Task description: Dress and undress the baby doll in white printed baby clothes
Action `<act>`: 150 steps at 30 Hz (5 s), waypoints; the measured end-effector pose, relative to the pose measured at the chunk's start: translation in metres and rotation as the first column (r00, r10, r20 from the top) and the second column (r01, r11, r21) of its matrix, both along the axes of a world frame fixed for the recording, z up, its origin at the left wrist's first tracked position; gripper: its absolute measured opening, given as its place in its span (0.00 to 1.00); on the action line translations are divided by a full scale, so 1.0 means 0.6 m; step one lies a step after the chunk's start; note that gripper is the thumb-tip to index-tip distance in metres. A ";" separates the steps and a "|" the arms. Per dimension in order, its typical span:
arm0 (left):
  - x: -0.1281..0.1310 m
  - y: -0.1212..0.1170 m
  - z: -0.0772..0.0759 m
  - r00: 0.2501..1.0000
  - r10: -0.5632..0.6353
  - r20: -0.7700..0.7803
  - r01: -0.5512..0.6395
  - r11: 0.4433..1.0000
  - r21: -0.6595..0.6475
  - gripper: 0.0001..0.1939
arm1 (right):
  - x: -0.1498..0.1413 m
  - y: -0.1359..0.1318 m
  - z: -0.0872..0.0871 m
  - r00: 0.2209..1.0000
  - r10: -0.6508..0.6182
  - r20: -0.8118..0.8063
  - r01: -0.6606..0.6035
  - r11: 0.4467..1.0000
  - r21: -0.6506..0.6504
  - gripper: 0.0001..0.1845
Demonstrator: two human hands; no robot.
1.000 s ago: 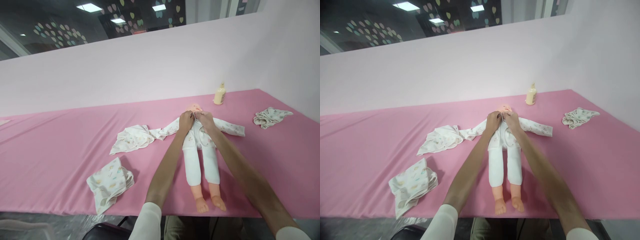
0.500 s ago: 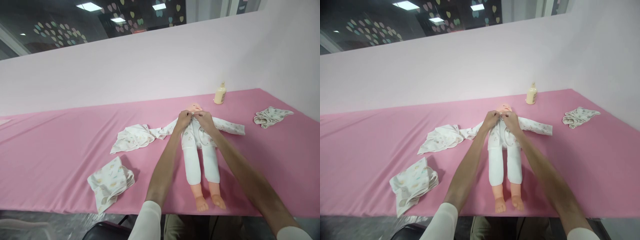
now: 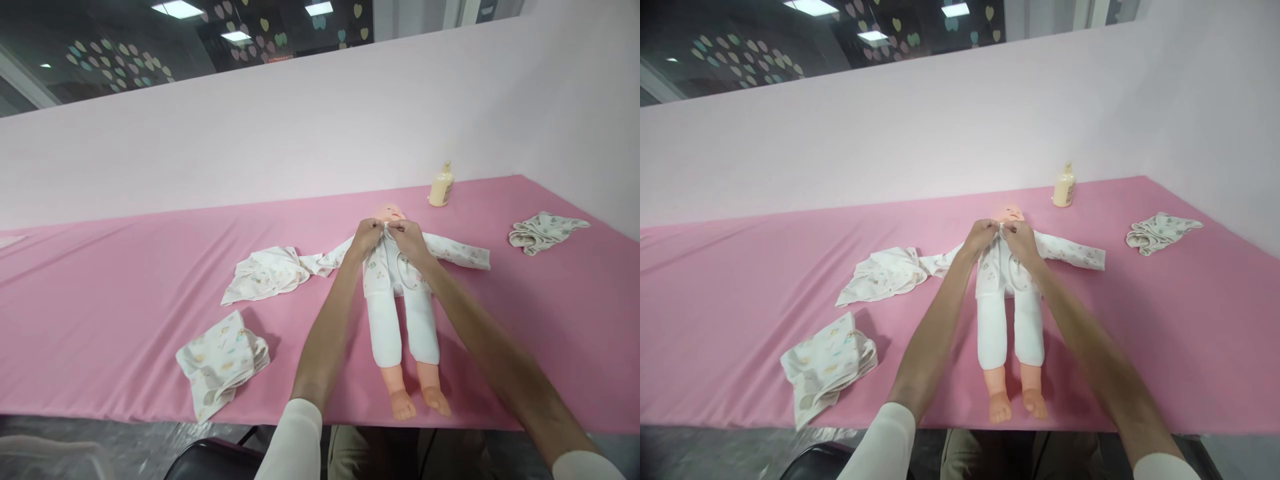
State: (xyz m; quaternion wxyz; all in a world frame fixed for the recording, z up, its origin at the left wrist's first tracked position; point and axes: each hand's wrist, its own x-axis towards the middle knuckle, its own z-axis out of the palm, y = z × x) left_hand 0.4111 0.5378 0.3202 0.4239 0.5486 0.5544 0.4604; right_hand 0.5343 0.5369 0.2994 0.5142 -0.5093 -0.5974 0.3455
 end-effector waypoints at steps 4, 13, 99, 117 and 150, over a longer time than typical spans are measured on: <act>0.001 -0.003 0.005 0.996 -0.043 0.074 0.047 0.998 -0.042 0.06 | 0.003 0.000 0.003 0.991 0.025 -0.132 -0.034 0.997 -0.066 0.11; -0.003 -0.009 0.011 0.996 -0.062 -0.069 0.062 0.998 -0.007 0.04 | 0.014 -0.001 0.017 0.977 0.009 -0.211 -0.042 0.988 -0.152 0.09; 0.020 -0.078 -0.016 0.789 0.196 -0.583 0.046 0.926 0.374 0.14 | 0.012 -0.055 0.052 0.850 -0.059 0.524 -0.024 0.988 0.151 0.13; -0.002 -0.065 -0.009 0.998 -0.055 -0.016 0.055 0.997 0.046 0.13 | 0.037 -0.036 0.041 0.907 0.137 0.399 -0.206 0.969 0.136 0.06; 0.023 -0.176 -0.010 0.676 0.091 -0.732 0.040 0.987 0.159 0.06 | 0.050 -0.181 0.039 0.601 0.163 0.782 -0.170 0.983 -0.074 0.03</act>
